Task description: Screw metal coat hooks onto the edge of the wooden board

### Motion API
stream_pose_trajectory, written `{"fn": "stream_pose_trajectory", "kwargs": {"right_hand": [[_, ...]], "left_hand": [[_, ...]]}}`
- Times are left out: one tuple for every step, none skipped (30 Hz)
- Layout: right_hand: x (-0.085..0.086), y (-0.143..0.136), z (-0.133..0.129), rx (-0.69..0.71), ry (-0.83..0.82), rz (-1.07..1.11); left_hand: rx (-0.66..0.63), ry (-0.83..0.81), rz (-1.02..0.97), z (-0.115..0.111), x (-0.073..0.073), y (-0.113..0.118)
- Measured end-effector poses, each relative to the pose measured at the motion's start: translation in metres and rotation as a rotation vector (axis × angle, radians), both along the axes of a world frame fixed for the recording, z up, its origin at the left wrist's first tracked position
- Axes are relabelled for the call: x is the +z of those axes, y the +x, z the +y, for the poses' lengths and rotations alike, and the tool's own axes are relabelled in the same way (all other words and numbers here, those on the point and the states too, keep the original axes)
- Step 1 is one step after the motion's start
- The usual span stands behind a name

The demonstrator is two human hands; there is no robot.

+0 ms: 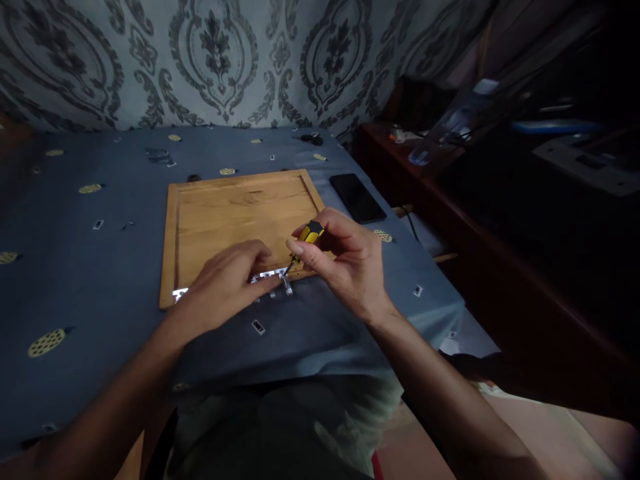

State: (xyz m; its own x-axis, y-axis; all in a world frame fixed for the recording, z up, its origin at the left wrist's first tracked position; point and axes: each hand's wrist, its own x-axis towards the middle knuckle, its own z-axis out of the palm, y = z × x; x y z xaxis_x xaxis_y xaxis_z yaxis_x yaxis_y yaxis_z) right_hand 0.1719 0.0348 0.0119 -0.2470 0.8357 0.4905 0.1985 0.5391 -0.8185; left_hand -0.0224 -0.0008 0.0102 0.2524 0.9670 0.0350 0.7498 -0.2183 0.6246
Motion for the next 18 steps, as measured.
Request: {"fn": "stream_pose_trajectory", "kwargs": {"right_hand": [[0.000, 0.000, 0.000, 0.000, 0.005, -0.006], [0.000, 0.000, 0.001, 0.000, 0.008, -0.011], [0.001, 0.000, 0.001, -0.002, 0.011, -0.014], [0.001, -0.001, 0.002, -0.003, 0.012, -0.016], [0.001, -0.001, 0.002, -0.005, 0.014, -0.017], [0.000, -0.001, 0.003, -0.007, 0.018, -0.019], [0.000, -0.001, 0.003, -0.008, 0.022, -0.020], [-0.001, -0.001, 0.003, -0.010, 0.027, -0.019], [-0.001, -0.001, 0.003, -0.013, 0.030, -0.019], [-0.002, -0.001, 0.003, -0.018, 0.033, -0.018], [-0.002, -0.001, 0.003, -0.022, 0.035, -0.016], [-0.002, -0.001, 0.003, -0.022, 0.035, -0.015], [-0.003, -0.002, 0.003, -0.022, 0.035, -0.014], [-0.003, -0.002, 0.003, -0.020, 0.037, -0.014], [-0.002, -0.002, 0.003, -0.016, 0.039, -0.015], [-0.002, -0.002, 0.003, -0.013, 0.039, -0.016], [-0.002, -0.002, 0.003, -0.012, 0.039, -0.017], [-0.002, -0.002, 0.003, -0.011, 0.038, -0.017]], "left_hand": [[0.015, -0.004, -0.051, 0.000, 0.006, -0.004], [0.037, -0.001, -0.091, 0.000, 0.014, -0.007], [0.054, 0.005, -0.115, 0.001, 0.021, -0.009], [0.054, 0.016, -0.119, 0.002, 0.028, -0.011], [0.053, 0.036, -0.114, 0.003, 0.034, -0.011], [0.042, 0.048, -0.100, 0.004, 0.039, -0.011], [0.028, 0.057, -0.079, 0.005, 0.040, -0.010], [0.011, 0.058, -0.051, 0.005, 0.039, -0.008], [-0.008, 0.054, -0.016, 0.006, 0.036, -0.006], [-0.026, 0.045, 0.022, 0.005, 0.031, -0.005], [-0.048, 0.029, 0.067, 0.004, 0.025, -0.002], [-0.063, 0.019, 0.110, 0.003, 0.018, 0.000], [-0.079, 0.008, 0.154, 0.001, 0.011, 0.002], [-0.089, 0.007, 0.198, -0.002, 0.006, 0.004], [-0.094, 0.015, 0.244, -0.004, 0.001, 0.006], [-0.093, 0.024, 0.289, -0.006, -0.003, 0.008], [-0.086, 0.035, 0.332, -0.008, -0.005, 0.009], [-0.077, 0.040, 0.367, -0.010, -0.007, 0.010]]}}
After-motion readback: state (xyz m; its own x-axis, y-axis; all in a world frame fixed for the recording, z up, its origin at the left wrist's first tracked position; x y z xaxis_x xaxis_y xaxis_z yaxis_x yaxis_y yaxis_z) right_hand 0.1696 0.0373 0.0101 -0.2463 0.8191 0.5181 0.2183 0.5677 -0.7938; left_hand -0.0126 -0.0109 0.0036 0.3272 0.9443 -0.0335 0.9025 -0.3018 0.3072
